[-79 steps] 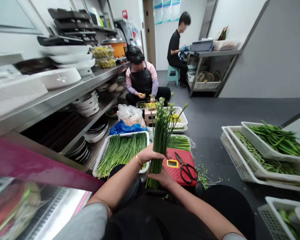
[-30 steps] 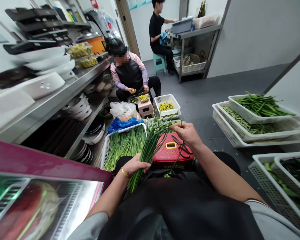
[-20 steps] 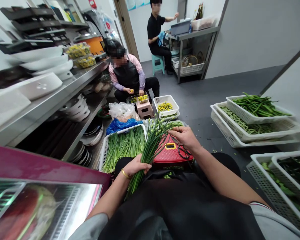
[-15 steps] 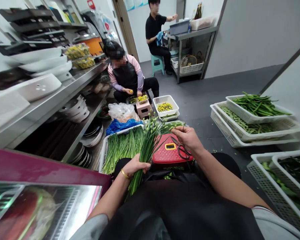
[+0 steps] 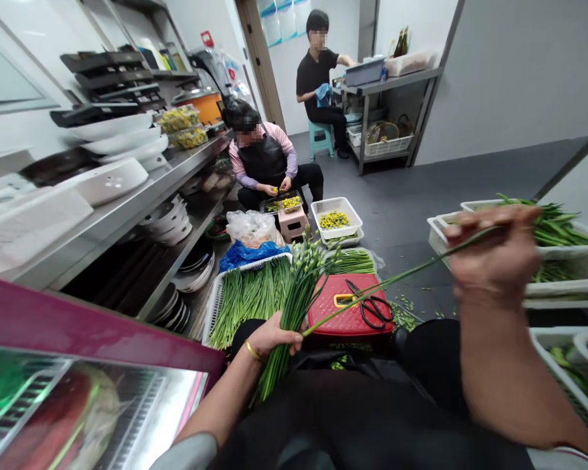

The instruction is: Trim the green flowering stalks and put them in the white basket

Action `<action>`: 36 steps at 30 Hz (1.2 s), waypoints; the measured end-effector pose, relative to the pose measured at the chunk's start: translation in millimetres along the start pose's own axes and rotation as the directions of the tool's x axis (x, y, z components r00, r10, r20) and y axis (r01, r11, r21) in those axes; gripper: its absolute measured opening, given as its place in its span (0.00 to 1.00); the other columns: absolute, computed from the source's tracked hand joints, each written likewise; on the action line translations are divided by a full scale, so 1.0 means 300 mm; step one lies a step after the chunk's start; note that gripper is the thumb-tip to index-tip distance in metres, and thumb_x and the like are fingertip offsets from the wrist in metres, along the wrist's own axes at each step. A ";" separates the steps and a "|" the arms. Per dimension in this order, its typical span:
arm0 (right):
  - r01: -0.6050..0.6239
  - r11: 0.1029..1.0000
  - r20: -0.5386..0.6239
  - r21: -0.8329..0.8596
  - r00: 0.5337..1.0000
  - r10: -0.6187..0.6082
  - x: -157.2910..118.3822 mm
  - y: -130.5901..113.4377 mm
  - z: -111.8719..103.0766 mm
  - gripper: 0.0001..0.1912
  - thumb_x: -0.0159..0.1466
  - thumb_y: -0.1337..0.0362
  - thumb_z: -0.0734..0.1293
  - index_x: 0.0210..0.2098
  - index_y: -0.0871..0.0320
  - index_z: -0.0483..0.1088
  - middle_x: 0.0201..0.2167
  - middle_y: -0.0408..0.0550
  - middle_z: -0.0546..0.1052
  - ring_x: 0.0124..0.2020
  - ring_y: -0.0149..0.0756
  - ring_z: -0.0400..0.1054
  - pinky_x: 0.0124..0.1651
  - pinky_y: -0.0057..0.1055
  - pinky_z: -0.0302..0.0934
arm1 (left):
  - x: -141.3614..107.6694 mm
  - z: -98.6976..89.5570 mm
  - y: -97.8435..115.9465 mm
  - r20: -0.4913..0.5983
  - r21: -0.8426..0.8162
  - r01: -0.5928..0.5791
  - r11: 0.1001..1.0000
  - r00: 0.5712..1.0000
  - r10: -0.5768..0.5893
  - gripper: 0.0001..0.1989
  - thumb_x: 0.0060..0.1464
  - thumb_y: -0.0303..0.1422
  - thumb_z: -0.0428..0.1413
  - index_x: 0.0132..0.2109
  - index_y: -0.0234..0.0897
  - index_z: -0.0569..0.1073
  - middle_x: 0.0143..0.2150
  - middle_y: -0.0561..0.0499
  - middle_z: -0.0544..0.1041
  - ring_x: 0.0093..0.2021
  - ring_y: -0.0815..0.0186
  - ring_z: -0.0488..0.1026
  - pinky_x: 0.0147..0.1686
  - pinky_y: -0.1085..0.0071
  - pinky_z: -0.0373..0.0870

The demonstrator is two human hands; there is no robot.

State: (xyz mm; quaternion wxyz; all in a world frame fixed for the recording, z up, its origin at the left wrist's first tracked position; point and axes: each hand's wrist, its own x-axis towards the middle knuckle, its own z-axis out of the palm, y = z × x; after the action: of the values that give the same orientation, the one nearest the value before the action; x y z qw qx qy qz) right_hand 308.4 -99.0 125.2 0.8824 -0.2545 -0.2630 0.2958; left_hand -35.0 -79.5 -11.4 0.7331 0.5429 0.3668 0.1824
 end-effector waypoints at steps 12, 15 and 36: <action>-0.359 0.740 0.303 -0.569 0.745 0.594 -0.222 0.254 0.053 0.19 0.44 0.49 0.76 0.23 0.59 0.74 0.15 0.39 0.64 0.17 0.24 0.51 0.20 0.25 0.45 | 0.012 0.023 0.038 -0.142 0.165 -0.109 0.980 0.981 0.133 0.24 0.39 0.48 0.66 0.30 0.32 0.68 0.16 0.57 0.66 0.16 0.74 0.60 0.18 0.77 0.55; -0.298 0.721 0.315 -0.626 0.749 0.583 -0.260 0.350 0.088 0.21 0.45 0.48 0.74 0.18 0.60 0.71 0.17 0.40 0.66 0.23 0.26 0.55 0.27 0.27 0.50 | 0.002 0.040 0.034 -0.120 0.178 -0.095 0.979 0.986 0.118 0.24 0.39 0.48 0.65 0.31 0.32 0.67 0.17 0.57 0.66 0.16 0.75 0.60 0.18 0.77 0.55; -0.661 0.673 0.199 -0.332 0.648 0.735 -0.267 0.342 0.108 0.25 0.36 0.53 0.78 0.28 0.62 0.73 0.09 0.31 0.56 0.12 0.17 0.40 0.16 0.24 0.29 | 0.018 0.080 0.017 -0.194 0.271 -0.058 0.961 0.974 0.114 0.25 0.38 0.48 0.66 0.31 0.35 0.64 0.18 0.59 0.64 0.17 0.75 0.59 0.19 0.76 0.55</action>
State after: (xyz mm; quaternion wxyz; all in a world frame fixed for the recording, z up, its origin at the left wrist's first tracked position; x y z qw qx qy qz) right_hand 193.8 -70.6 61.8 0.6084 -0.3854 -0.3137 0.6188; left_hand -13.1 -89.9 -5.3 0.6033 0.6291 0.4383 0.2194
